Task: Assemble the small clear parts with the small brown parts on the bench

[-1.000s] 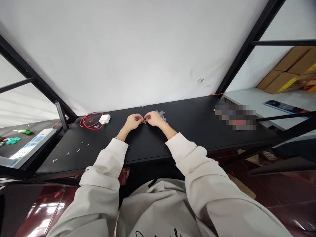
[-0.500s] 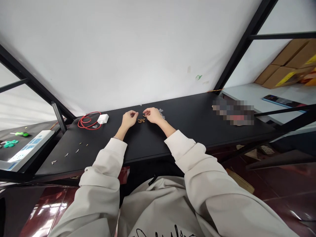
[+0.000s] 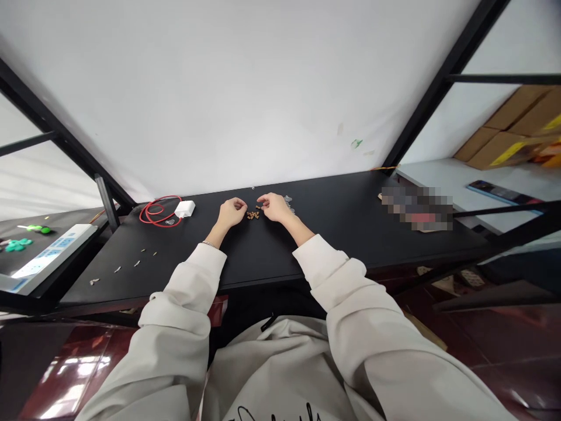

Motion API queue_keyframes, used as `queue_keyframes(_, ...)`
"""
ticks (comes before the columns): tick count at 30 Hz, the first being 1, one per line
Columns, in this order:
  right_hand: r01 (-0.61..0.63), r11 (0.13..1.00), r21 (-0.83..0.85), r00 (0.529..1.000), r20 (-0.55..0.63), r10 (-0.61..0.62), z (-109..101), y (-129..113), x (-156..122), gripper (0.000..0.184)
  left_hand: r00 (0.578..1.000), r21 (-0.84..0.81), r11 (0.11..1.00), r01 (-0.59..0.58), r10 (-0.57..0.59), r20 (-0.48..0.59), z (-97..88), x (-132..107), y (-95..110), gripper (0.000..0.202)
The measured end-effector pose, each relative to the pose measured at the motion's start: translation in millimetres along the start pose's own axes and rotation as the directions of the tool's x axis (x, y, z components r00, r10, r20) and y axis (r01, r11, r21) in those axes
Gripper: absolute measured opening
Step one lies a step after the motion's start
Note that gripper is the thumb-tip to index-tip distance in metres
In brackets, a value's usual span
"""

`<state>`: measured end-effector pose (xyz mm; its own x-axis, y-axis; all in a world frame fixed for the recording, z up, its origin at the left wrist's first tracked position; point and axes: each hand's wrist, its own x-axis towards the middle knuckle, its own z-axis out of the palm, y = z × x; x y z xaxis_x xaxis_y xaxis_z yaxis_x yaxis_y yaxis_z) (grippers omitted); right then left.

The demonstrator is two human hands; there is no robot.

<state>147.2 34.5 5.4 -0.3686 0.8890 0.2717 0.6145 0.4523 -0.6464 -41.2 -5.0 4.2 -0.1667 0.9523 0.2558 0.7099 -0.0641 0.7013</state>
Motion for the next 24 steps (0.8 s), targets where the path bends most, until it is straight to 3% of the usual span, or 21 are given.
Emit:
queue_keyframes(7, 0.12, 0.99, -0.08, 0.983, 0.152, -0.106, 4.5, -16.2, -0.7, 0.045, 1.0, -0.158, 0.987, -0.028, 0.028, -0.001, 7.5, -2.5, 2.1, 0.006)
queue_keyframes(10, 0.093, 0.992, -0.081, 0.991, 0.104, -0.084, 0.3, -17.2, 9.4, 0.045, 0.999, -0.158, 0.987, -0.018, 0.012, -0.036, 7.2, -2.1, 3.5, 0.006)
queue_keyframes(14, 0.074, 0.971, -0.226, 0.997, 0.019, -0.072, -4.7, -10.2, 38.9, 0.041, 0.998, -0.135, 0.991, -0.017, 0.008, -0.068, 6.3, -1.0, 4.5, 0.006)
queue_keyframes(20, 0.18, 0.886, -0.428, 0.969, 0.231, -0.085, 10.4, 2.5, 79.7, 0.058, 0.997, -0.149, 0.989, -0.017, 0.006, -0.077, 7.7, -1.0, 6.9, 0.012)
queue_keyframes(24, 0.13, 0.864, -0.486, 0.97, 0.243, -0.01, 23.1, 7.6, 89.5, 0.047, 0.998, -0.143, 0.99, 0.003, -0.013, -0.068, 6.6, -1.7, 9.0, 0.015)
